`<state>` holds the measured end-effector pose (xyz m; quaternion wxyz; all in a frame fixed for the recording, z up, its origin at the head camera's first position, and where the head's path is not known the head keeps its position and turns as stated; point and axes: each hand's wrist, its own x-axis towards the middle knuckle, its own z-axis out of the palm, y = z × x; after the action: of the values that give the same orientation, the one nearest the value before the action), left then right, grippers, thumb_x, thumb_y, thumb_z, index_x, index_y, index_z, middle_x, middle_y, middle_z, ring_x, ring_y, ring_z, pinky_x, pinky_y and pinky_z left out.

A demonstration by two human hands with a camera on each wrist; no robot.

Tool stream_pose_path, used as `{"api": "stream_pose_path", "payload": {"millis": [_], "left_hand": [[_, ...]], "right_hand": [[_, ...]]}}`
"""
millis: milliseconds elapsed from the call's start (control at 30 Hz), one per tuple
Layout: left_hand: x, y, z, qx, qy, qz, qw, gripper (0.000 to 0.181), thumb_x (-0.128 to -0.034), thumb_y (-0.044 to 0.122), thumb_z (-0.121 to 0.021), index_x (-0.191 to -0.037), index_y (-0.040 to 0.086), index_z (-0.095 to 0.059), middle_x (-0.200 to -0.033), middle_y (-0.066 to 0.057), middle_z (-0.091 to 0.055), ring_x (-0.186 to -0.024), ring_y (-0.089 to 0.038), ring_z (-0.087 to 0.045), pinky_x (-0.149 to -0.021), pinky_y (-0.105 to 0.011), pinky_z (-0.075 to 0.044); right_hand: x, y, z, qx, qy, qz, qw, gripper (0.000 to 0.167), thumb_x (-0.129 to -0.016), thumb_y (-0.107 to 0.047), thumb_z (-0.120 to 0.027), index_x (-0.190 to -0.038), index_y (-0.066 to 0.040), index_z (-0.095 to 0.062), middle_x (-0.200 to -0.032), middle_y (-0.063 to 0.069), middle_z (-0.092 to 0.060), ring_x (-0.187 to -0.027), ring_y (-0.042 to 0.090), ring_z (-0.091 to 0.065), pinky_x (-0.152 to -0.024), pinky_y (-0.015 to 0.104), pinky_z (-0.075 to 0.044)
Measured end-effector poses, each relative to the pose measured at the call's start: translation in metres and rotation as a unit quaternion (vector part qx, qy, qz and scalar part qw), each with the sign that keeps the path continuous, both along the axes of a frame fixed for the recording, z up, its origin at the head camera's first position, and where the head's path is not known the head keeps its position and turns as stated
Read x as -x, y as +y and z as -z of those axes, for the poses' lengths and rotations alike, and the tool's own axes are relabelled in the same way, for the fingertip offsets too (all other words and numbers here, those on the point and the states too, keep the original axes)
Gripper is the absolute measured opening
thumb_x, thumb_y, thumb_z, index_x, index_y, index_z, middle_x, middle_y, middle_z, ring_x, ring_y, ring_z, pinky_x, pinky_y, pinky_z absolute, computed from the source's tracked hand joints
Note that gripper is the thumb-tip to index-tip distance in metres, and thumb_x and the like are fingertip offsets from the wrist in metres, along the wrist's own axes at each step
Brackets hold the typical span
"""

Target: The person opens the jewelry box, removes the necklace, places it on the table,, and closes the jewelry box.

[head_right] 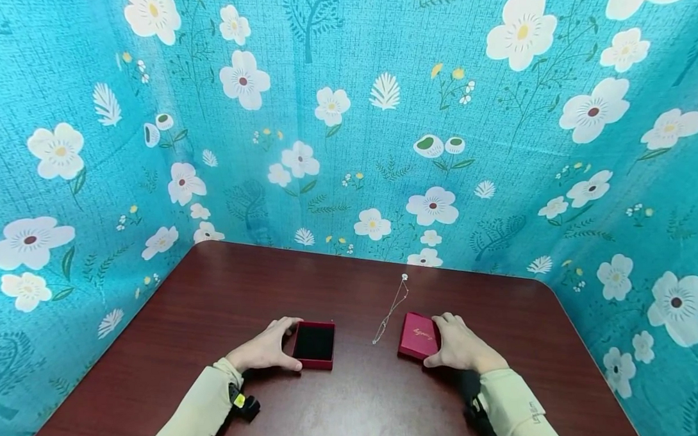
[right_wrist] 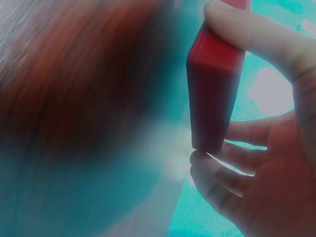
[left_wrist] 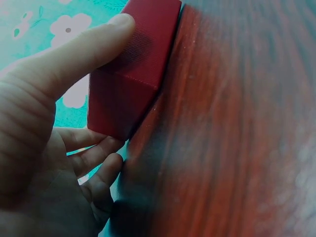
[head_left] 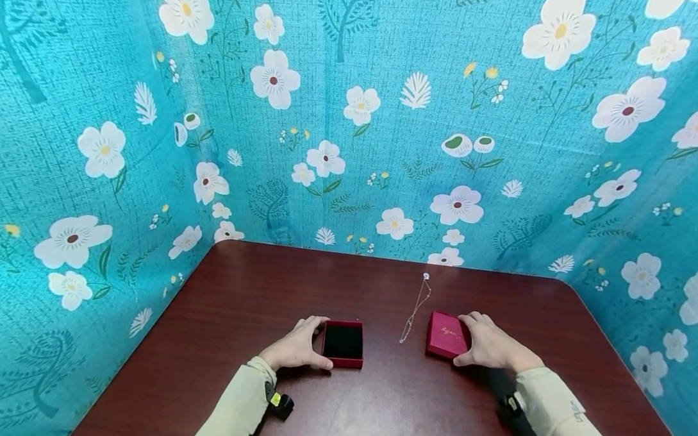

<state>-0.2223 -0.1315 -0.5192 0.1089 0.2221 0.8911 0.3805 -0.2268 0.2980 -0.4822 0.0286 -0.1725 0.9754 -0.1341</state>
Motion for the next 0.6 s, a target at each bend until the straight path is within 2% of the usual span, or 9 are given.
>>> {"api": "stream_pose_path", "payload": {"millis": [167,600], "left_hand": [[0.001,0.000,0.000,0.003,0.006,0.004,1.0000,0.095,-0.0635,0.045,-0.084,-0.138,0.008,-0.039,-0.127,-0.005,-0.046,-0.115,-0.023,-0.043,-0.089,-0.041,-0.043],[0.001,0.000,0.000,0.007,0.017,0.019,0.9997,0.097,-0.0625,0.037,-0.086,-0.140,0.006,-0.037,-0.128,-0.006,-0.045,-0.116,-0.023,-0.042,-0.090,-0.041,-0.042]], "right_hand": [[-0.002,-0.012,-0.006,0.004,0.010,-0.013,0.9999,0.098,-0.050,-0.047,-0.088,-0.125,0.004,-0.051,-0.110,0.010,-0.053,-0.099,0.026,-0.046,-0.073,0.041,-0.048],[-0.008,-0.044,-0.021,0.023,0.002,-0.023,0.9995,0.098,-0.049,-0.044,-0.089,-0.127,-0.002,-0.049,-0.114,0.006,-0.052,-0.103,0.023,-0.045,-0.068,0.034,-0.050]]}}
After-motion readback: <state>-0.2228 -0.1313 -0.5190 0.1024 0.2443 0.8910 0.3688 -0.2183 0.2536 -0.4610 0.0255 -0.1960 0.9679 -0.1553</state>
